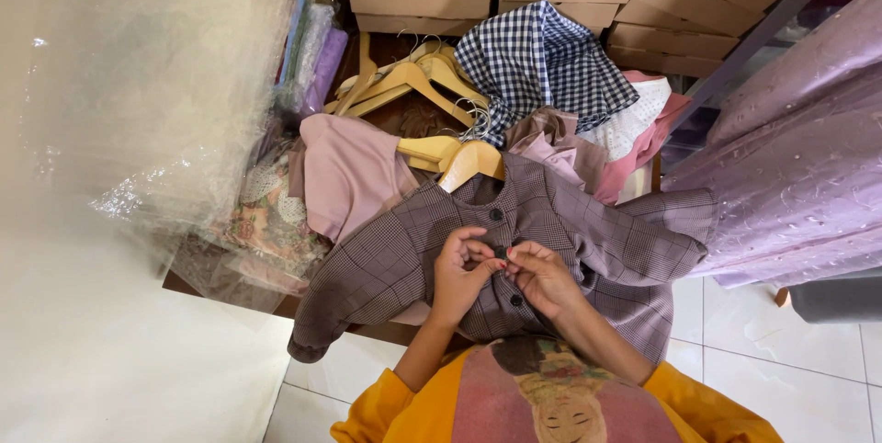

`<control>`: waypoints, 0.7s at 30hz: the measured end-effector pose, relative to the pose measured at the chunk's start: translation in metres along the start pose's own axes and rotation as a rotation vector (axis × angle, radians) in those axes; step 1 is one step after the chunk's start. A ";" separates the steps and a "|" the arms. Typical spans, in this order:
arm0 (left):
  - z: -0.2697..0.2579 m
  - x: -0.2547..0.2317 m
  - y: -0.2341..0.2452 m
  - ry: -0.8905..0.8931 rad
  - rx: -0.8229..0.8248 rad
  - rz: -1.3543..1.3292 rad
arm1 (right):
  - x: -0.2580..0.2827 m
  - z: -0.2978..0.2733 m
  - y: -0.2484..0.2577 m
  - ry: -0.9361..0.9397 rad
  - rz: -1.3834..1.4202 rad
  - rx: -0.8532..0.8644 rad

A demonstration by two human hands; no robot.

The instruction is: Hanging various shirts and tops onto wooden hangers and fastening buttons.

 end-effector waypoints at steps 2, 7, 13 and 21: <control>-0.001 0.005 0.005 -0.006 -0.004 -0.007 | 0.005 -0.003 -0.008 0.030 -0.037 0.016; 0.002 0.021 0.008 0.124 0.073 -0.247 | 0.022 -0.009 -0.031 0.173 -0.265 0.107; 0.003 0.011 0.006 0.188 0.060 -0.208 | 0.051 -0.019 -0.040 0.296 -0.759 0.006; 0.004 0.010 0.004 0.126 0.070 -0.102 | 0.181 -0.013 -0.088 0.849 -1.335 -0.276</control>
Point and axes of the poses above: each hand's wrist, its own z-axis towards the middle knuckle, its own y-axis out of the back of the hand, x = y × z, the point moved 10 cm from there along z, towards the middle knuckle, and after that the axes turned 2 degrees about -z, right-handed, at the moved point
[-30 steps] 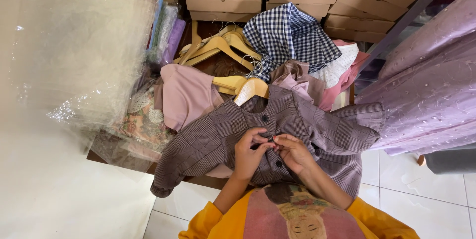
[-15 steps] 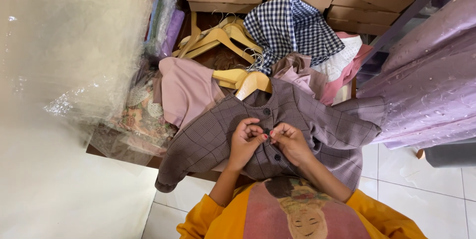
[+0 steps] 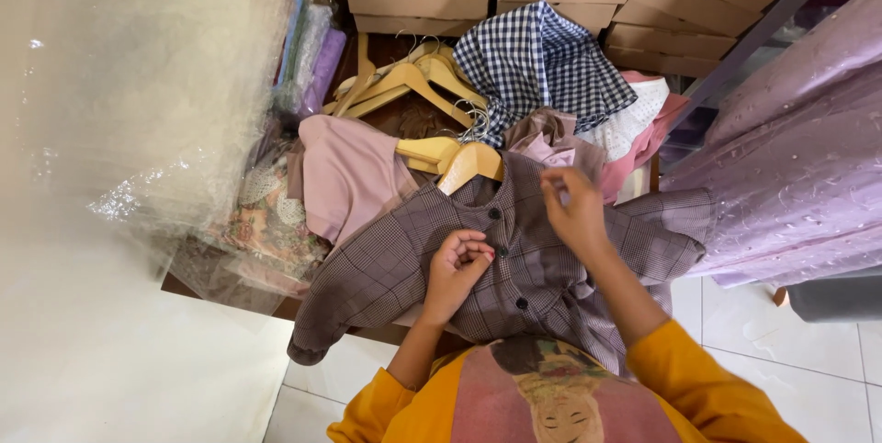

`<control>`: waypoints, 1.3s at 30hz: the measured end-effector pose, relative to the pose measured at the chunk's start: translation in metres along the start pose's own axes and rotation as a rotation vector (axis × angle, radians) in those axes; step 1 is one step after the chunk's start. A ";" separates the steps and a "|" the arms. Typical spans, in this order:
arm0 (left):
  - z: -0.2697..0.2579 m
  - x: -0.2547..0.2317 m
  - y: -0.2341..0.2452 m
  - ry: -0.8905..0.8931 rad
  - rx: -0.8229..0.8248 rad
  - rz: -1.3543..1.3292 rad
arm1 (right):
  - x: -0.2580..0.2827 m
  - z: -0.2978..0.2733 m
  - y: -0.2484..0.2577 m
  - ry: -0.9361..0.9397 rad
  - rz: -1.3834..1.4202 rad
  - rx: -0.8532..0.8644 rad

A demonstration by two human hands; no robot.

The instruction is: Hanging various shirts and tops onto wooden hangers and fastening buttons.

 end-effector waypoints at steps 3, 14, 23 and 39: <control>0.000 0.002 0.000 -0.022 0.002 0.027 | -0.020 0.027 -0.023 0.118 -0.098 0.035; -0.034 -0.038 -0.013 -0.028 0.073 0.080 | 0.009 -0.019 -0.010 0.238 -0.195 0.171; -0.076 -0.156 -0.070 0.003 0.694 -0.020 | -0.042 -0.090 0.139 0.121 -0.177 -0.052; 0.076 -0.078 0.008 0.033 -0.263 1.074 | -0.104 -0.155 0.204 -0.153 -0.120 -0.180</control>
Point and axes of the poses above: each hand's wrist, its own z-axis towards the middle knuckle, its own y-axis out of the back of the hand, x = y × z, the point moved 10 cm from there along z, towards the middle knuckle, and after that the axes turned 2 degrees about -z, right-handed, at the moved point
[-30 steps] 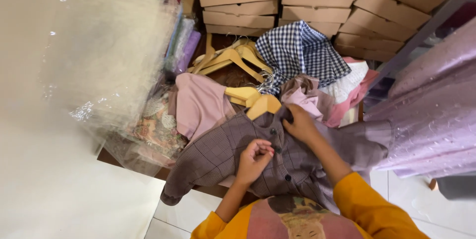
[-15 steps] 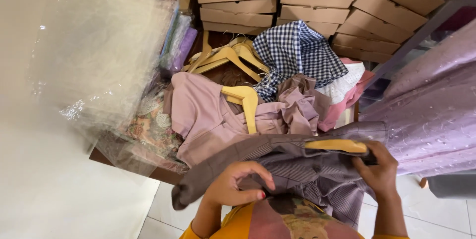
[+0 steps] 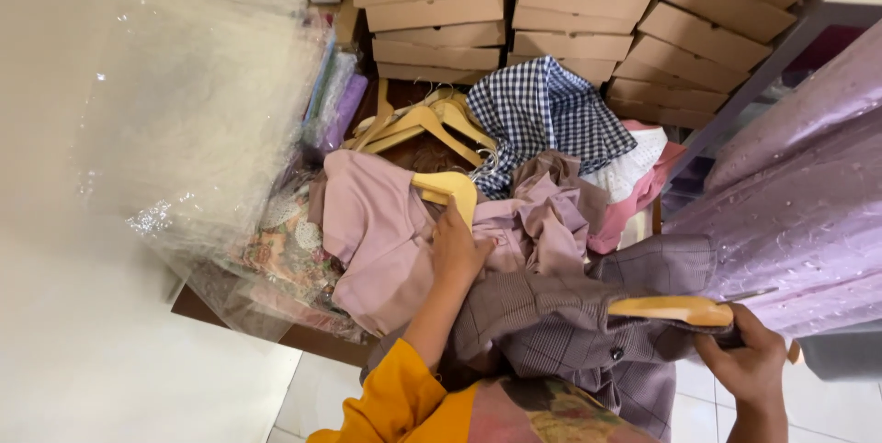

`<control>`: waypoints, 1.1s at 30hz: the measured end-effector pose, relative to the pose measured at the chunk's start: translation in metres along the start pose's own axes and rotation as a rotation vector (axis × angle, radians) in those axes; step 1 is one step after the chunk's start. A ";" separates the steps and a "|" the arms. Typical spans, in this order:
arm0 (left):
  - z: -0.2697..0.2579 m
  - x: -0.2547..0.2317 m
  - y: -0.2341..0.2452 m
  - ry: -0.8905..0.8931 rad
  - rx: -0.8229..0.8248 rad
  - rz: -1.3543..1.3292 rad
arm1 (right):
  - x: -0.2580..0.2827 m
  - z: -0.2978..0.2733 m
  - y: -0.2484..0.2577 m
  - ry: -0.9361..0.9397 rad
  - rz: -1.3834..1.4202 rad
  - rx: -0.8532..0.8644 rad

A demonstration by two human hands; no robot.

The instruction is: Hanging various shirts and tops onto wooden hangers and fastening buttons.

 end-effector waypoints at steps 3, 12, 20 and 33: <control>0.007 0.007 0.004 0.019 0.015 -0.083 | 0.004 -0.002 0.005 -0.001 0.030 -0.018; -0.022 0.019 0.097 -0.085 0.263 -0.733 | 0.125 0.036 -0.074 0.029 0.367 0.312; -0.093 0.119 0.021 -0.090 0.524 -0.793 | 0.269 0.058 -0.157 0.365 0.456 0.559; -0.119 -0.010 -0.069 -0.196 0.427 -0.859 | 0.326 0.155 -0.156 0.122 0.965 0.337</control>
Point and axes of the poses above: each hand's wrist, its own z-axis towards the middle knuckle, its own y-axis out of the back of the hand, x = y × z, the point moved 10 cm from there along z, towards the middle knuckle, and after that the axes turned 2 degrees about -z, right-handed, at the moved point
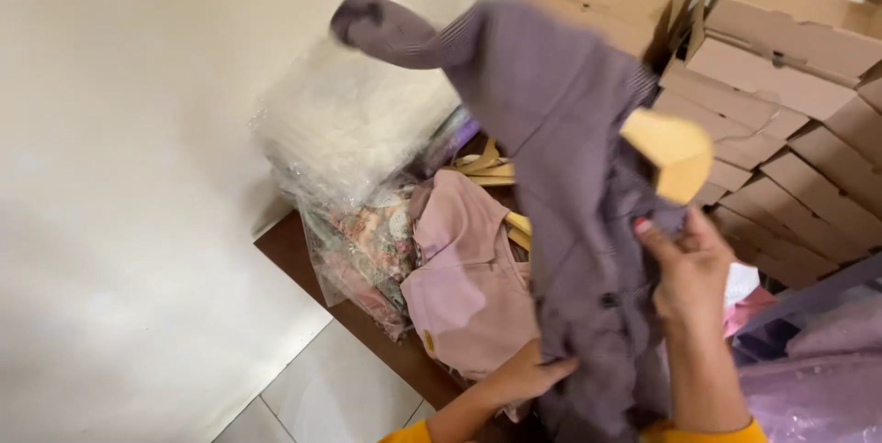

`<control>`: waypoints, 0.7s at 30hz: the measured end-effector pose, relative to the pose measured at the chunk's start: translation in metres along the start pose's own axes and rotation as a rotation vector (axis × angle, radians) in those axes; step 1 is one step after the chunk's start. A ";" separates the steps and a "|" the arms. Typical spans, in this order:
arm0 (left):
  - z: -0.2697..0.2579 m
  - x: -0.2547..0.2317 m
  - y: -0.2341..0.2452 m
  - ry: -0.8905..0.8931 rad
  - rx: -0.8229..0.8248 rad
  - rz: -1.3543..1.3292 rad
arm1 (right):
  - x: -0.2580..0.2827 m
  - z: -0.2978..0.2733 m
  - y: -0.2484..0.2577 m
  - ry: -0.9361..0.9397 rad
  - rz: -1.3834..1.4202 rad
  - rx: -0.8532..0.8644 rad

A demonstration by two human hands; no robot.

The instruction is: Hanging various shirts and tops onto wooden hangers and fastening buttons.

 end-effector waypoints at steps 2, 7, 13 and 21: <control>-0.010 0.010 0.034 -0.059 -0.107 -0.018 | -0.002 -0.007 -0.010 -0.011 -0.055 0.019; -0.138 -0.034 0.203 -0.052 -0.724 0.285 | -0.009 -0.017 -0.015 0.000 -0.267 0.051; -0.367 -0.183 0.269 -0.367 -1.361 0.683 | -0.079 -0.040 -0.071 -0.240 0.125 0.193; -0.222 -0.204 0.229 0.079 -1.030 0.970 | -0.236 -0.045 0.003 -0.247 -0.480 0.031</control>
Point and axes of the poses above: each hand's wrist, its own z-axis towards the middle knuckle, its own y-axis out of the back of the hand, x = y × z, the point moved 10 cm from there along z, towards the middle knuckle, and after that the axes turned 2 degrees about -z, right-handed, at the moved point
